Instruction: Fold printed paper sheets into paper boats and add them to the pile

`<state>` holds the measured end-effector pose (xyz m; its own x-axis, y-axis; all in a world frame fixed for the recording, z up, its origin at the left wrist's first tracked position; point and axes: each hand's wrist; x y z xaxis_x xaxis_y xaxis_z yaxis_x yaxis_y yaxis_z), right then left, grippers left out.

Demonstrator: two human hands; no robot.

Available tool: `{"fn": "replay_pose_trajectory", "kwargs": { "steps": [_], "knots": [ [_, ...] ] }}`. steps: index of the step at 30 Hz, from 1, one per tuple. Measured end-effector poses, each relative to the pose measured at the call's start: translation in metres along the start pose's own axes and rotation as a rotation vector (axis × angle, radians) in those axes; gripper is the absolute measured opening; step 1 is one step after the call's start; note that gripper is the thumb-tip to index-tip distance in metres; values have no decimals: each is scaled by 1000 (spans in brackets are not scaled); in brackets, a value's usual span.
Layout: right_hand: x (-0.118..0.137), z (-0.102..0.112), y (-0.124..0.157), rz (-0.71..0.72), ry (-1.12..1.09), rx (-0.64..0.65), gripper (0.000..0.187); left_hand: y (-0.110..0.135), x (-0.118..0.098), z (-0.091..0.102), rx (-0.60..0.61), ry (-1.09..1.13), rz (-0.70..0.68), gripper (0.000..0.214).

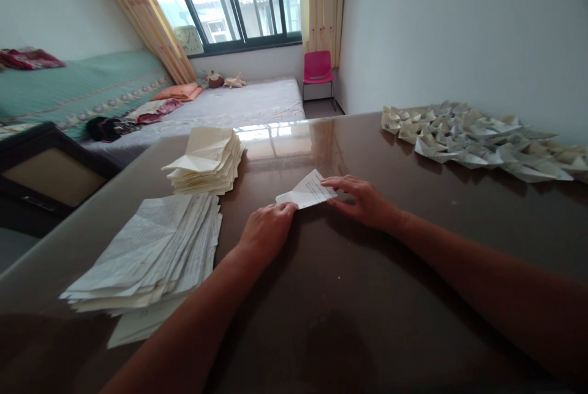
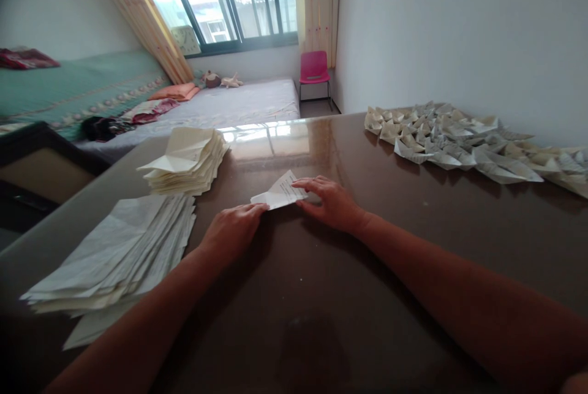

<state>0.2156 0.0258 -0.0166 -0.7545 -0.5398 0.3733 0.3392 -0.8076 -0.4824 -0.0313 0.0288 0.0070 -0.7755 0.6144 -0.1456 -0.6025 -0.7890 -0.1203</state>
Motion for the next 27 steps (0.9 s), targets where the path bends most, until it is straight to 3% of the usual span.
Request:
{"fn": "replay_pose_trajectory", "kwargs": {
  "steps": [2,4,8,12,17,21,24,27],
  "knots": [
    [-2,1,-1,42,0,-8,59,0,11,-1,-58,127,-12,29],
    [-5,0,-1,47,4,-28,63,-1,19,-3,-89,247,-45,29],
    [-8,0,-3,21,-8,-130,19,-2,19,-8,-96,419,-39,28],
    [3,5,-4,-31,-63,-223,15,-2,12,-8,-153,497,-42,26],
    [18,5,-1,-36,-157,-52,20,-5,7,-11,-218,619,-67,26],
    [18,1,0,-154,-269,39,27,-8,8,-16,-217,698,6,27],
    [14,0,0,-220,-285,50,36,-9,8,-16,-229,746,65,29],
    [14,2,0,-203,-254,1,30,-8,7,-13,-242,705,54,31]
  ]
}}
Point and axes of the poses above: each hand's wrist, its own y-axis away from the middle knuckle, its own z-axis out of the back of the hand, x = y × z, and after that the axes turned 9 degrees about y, right-handed
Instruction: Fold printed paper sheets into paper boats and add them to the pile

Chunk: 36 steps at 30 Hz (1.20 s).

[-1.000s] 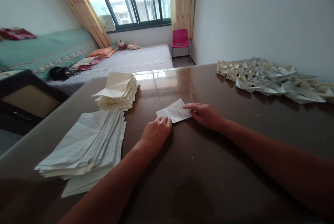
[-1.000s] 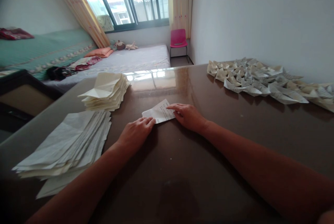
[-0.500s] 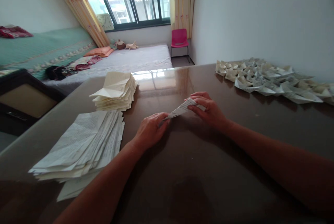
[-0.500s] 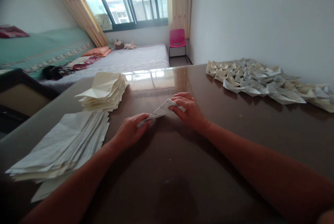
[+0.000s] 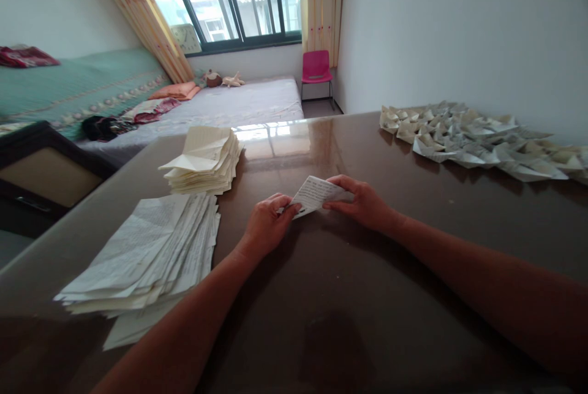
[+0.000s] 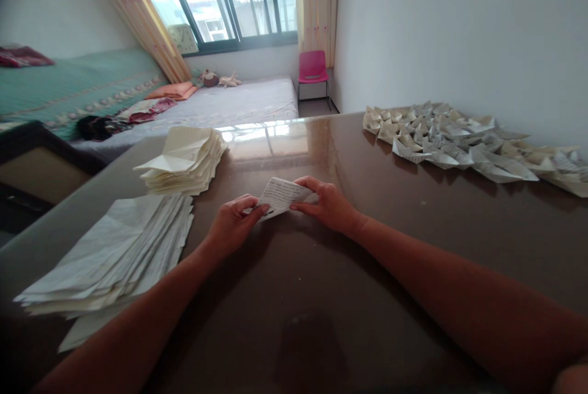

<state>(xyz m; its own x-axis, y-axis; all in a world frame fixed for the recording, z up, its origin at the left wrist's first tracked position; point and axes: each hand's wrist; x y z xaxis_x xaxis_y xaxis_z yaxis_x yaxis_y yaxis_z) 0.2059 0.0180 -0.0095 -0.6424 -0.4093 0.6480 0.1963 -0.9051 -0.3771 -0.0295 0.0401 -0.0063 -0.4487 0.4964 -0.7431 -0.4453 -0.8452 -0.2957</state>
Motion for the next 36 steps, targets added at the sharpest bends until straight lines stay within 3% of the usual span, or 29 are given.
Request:
{"fn": "replay_pose_trajectory", "kwargs": {
  "steps": [4,6,9,12,15,20,24,29,36],
  "knots": [
    [8,8,4,255,215,-90,17,1,-2,2,-84,-196,-216,25],
    [10,11,6,426,392,-3,16,1,0,3,-84,-319,-277,27],
    [5,11,5,520,591,163,14,1,6,5,67,-409,-292,39],
    [-2,11,2,481,671,216,13,2,9,7,215,-403,-314,46],
    [-5,14,0,465,642,243,12,3,8,7,247,-382,-337,42],
    [1,19,1,445,385,349,13,6,3,2,321,-350,-345,37],
    [3,17,3,227,110,412,11,10,-7,3,370,-353,-345,34],
    [-5,5,0,-47,-45,293,21,10,-10,16,441,-341,-296,29],
    [-5,-13,-3,-119,234,97,20,7,-8,28,477,-292,-304,31]
  ]
}}
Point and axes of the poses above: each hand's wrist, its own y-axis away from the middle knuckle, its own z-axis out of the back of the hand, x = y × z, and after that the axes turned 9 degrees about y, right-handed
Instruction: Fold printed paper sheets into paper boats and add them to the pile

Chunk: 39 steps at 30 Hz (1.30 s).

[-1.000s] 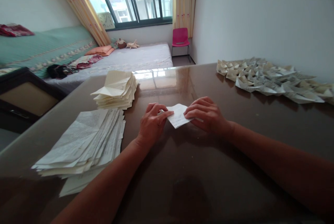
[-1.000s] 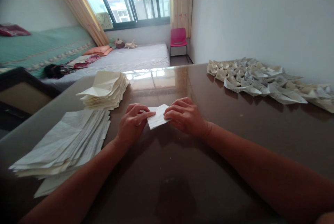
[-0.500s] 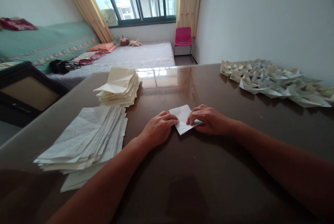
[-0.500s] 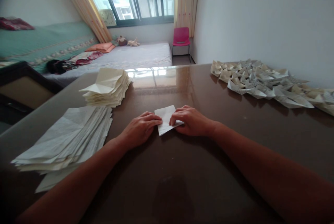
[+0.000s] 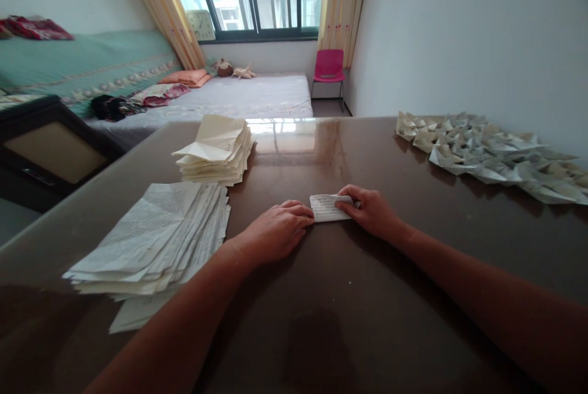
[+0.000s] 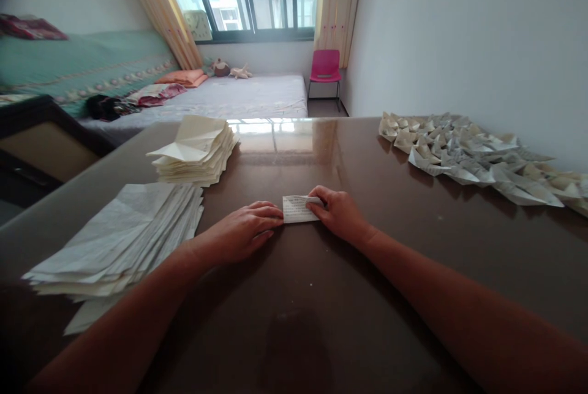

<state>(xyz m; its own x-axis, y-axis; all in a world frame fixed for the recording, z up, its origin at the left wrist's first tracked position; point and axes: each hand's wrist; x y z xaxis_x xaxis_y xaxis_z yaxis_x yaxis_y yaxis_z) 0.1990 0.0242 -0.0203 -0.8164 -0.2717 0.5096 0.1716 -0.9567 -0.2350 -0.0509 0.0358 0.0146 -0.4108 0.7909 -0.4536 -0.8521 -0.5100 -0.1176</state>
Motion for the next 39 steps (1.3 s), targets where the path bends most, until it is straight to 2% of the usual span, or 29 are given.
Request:
{"fn": "replay_pose_trajectory", "kwargs": {
  "steps": [4,8,14,28,32,34,36,39],
  "knots": [
    [-3,-8,-4,11,174,-54,24,2,-6,1,29,-67,28,32],
    [-6,-10,-7,9,196,-77,34,4,-9,-1,30,-108,76,32],
    [-4,-8,-6,6,155,-67,26,4,-10,-2,26,-151,118,31],
    [-2,-7,-8,-65,148,-32,21,4,-10,-1,36,-202,122,30],
    [-1,-7,-8,-68,163,-18,20,-1,-13,0,-44,-278,212,24],
    [-1,-7,-8,-64,169,-18,20,-5,-18,-6,-144,-301,218,29],
    [-1,-8,-8,-61,169,-22,21,-8,-24,-19,-203,-295,128,37],
    [0,-7,-8,-65,163,-19,20,-9,-29,-43,-125,-272,50,64]
  ]
}}
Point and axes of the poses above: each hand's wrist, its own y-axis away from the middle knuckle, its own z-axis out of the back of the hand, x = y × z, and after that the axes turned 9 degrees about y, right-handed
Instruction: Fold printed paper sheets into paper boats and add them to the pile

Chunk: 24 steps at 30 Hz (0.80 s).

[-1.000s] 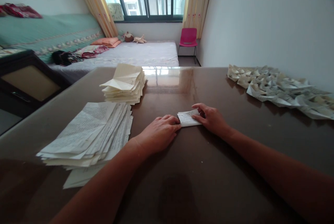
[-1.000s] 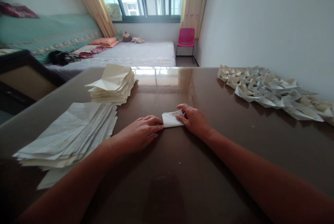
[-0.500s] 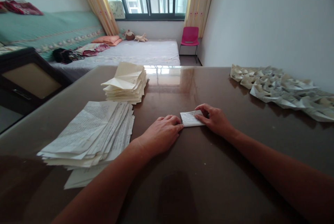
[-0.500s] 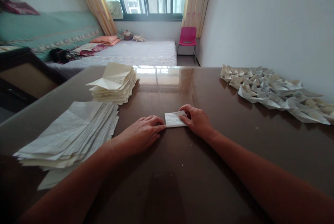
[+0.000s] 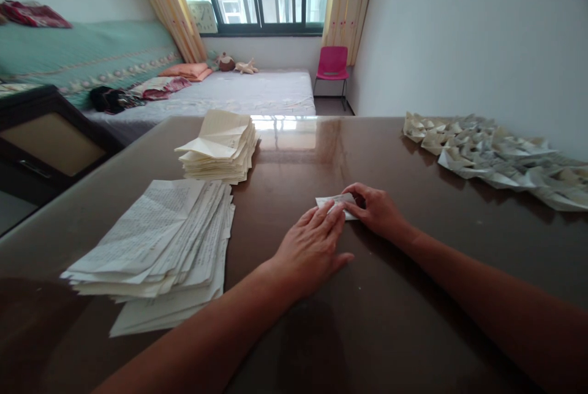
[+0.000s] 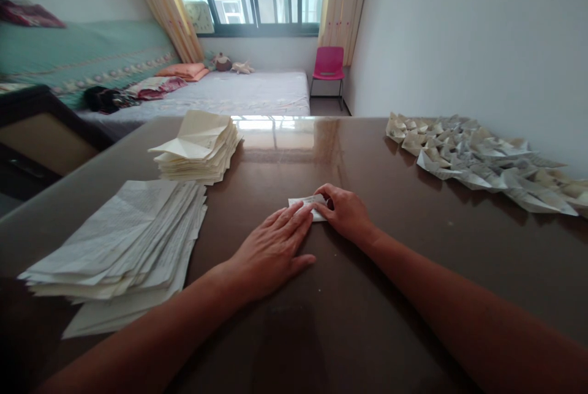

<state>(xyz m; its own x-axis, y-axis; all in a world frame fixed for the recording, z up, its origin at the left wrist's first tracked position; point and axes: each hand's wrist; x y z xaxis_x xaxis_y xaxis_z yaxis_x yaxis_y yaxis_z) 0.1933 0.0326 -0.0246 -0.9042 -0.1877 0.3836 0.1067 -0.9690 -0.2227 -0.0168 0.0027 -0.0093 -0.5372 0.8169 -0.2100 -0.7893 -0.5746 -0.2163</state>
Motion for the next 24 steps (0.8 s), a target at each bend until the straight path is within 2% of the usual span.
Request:
{"fn": "replay_pose_trajectory", "kwargs": {
  "steps": [2,5,16,18,22,24],
  "knots": [
    [1,1,0,-4,1,5,18,3,-3,-11,73,14,28,74],
    [1,1,1,-6,5,4,18,6,-4,-16,121,6,72,74],
    [-1,1,0,22,-8,-1,19,4,-13,3,194,-80,97,67],
    [-2,1,0,28,-3,-4,19,2,-14,9,182,-95,116,61],
    [-3,0,0,26,11,-8,18,-3,-11,18,125,-80,180,32],
    [-3,-1,0,28,14,-6,19,-5,-5,19,75,-76,236,31]
  ]
}}
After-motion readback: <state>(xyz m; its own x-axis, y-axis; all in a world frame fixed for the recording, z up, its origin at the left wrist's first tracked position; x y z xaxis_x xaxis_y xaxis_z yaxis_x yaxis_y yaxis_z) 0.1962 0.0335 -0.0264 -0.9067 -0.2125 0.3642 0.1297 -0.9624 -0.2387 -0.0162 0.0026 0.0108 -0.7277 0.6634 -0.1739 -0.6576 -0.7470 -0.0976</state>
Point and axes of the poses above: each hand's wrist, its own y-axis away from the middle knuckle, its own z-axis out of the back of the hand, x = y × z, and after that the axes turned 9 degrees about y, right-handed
